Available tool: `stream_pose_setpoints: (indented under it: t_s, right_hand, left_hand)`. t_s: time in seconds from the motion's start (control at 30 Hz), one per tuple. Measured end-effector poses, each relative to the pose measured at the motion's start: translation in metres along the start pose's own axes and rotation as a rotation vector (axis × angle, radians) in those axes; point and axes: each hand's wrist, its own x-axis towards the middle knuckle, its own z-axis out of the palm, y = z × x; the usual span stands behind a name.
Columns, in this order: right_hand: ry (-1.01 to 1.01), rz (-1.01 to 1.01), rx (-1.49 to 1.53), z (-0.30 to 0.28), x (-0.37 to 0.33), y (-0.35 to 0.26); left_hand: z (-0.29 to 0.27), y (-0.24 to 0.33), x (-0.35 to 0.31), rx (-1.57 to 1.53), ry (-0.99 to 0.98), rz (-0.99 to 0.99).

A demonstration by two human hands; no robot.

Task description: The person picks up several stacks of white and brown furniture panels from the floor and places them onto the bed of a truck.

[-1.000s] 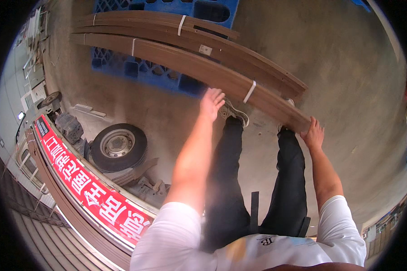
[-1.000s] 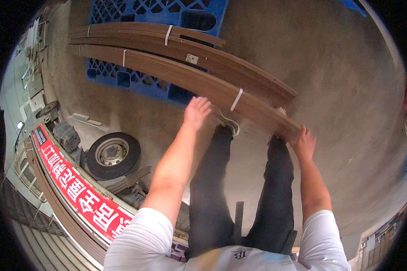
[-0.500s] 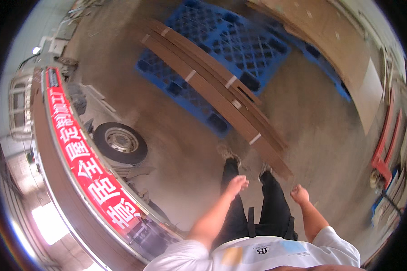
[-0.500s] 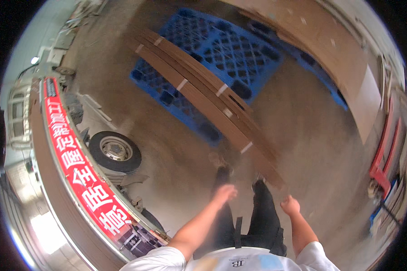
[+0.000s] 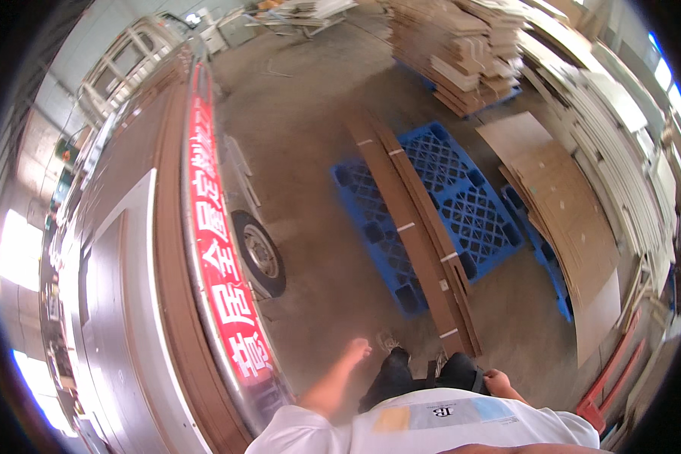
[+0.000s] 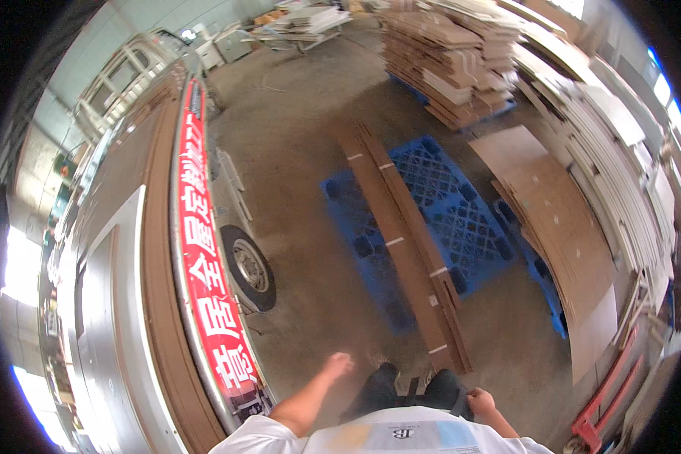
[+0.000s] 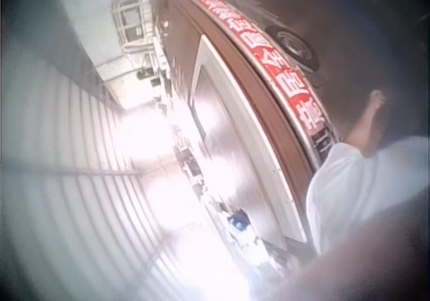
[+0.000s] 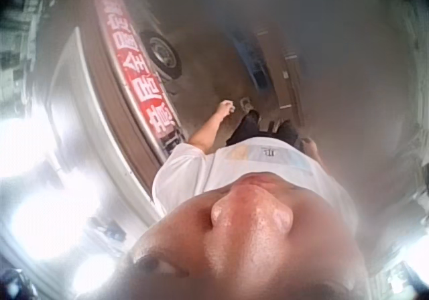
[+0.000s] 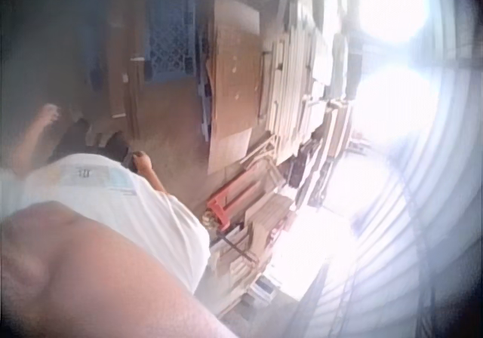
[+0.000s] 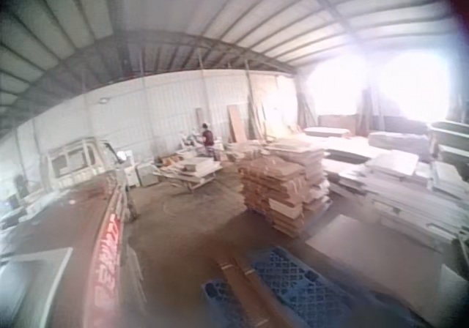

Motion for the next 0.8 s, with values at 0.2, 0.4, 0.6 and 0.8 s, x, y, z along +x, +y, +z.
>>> stream_pose_setpoints:
  t_s: [0.2,0.4,0.6,0.8]
  right_hand:
    - [-0.405,0.003,0.568,-0.024,0.065,-0.127]
    - [-0.499,0.035,0.670,0.000,0.148,-0.125]
    - [-0.305,-0.032,0.125,0.019,0.176,-0.161]
    - [-0.229,-0.159,-0.129,0.057,0.284,-0.255]
  left_hand:
    - [-0.077,0.017,-0.049,-0.021,0.153,0.008]
    - [-0.110,0.014,-0.046,-0.090,0.150,0.020]
    - [-0.136,0.103,-0.014,0.220,0.134,0.148]
    - [-0.194,0.183,0.077,0.188,0.087,0.205]
